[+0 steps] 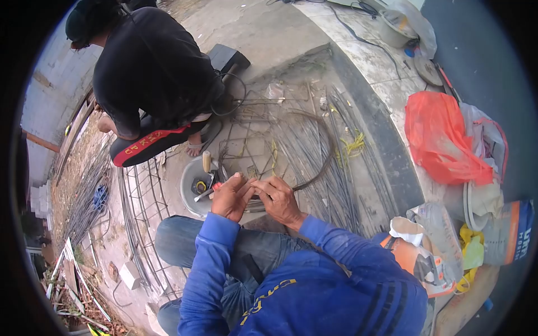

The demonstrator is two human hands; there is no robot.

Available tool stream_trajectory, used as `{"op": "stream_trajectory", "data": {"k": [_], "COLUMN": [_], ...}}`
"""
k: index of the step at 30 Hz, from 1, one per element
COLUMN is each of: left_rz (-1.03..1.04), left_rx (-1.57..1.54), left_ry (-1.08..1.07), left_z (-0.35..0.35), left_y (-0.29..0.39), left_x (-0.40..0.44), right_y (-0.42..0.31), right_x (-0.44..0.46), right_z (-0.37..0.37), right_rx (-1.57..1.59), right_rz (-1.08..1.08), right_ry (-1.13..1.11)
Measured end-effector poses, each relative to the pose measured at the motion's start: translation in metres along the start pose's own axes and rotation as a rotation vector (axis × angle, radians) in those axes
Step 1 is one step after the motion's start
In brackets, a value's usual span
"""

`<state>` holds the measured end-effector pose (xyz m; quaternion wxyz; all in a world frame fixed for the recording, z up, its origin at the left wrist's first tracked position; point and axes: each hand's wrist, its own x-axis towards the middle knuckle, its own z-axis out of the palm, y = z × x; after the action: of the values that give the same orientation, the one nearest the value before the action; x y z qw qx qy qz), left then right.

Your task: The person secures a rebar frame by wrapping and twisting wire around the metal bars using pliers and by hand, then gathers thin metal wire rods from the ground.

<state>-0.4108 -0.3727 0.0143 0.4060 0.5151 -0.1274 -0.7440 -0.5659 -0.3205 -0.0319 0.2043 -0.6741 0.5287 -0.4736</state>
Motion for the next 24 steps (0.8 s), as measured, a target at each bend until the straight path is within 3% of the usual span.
{"op": "stream_trajectory", "data": {"k": [3, 6, 9, 11, 14, 16, 19, 23, 24], "left_rz": [0.044, 0.011, -0.045, 0.001, 0.123, 0.341, 0.65, 0.458, 0.557], "left_rx": [-0.07, -0.174, -0.174, -0.076, 0.047, 0.37, 0.8, 0.399, 0.501], "left_ry": [0.101, 0.1, 0.028, -0.003, -0.108, -0.155, -0.022, -0.143, -0.131], "left_z": [-0.008, -0.014, -0.016, -0.013, -0.004, 0.001, 0.005, 0.005, 0.005], "left_y": [-0.008, -0.007, -0.011, -0.008, -0.006, -0.011, -0.026, -0.014, -0.009], "left_x": [0.01, 0.015, 0.013, 0.012, 0.005, 0.001, 0.005, 0.005, 0.007], "right_y": [0.003, 0.009, 0.033, 0.054, 0.052, 0.055, 0.046, 0.032, 0.03], "right_x": [-0.002, -0.025, -0.033, -0.041, -0.031, -0.019, -0.001, 0.001, 0.001], "right_z": [0.0, 0.006, 0.004, 0.008, 0.01, 0.016, 0.019, 0.013, 0.012], "right_rx": [-0.072, -0.089, -0.202, -0.294, -0.257, -0.272, -0.23, -0.236, -0.2], "right_rz": [-0.078, 0.101, 0.113, -0.079, 0.026, 0.02, -0.007, 0.03, 0.029], "right_ry": [-0.118, -0.222, -0.475, -0.429, -0.42, -0.383, -0.333, -0.393, -0.348]}}
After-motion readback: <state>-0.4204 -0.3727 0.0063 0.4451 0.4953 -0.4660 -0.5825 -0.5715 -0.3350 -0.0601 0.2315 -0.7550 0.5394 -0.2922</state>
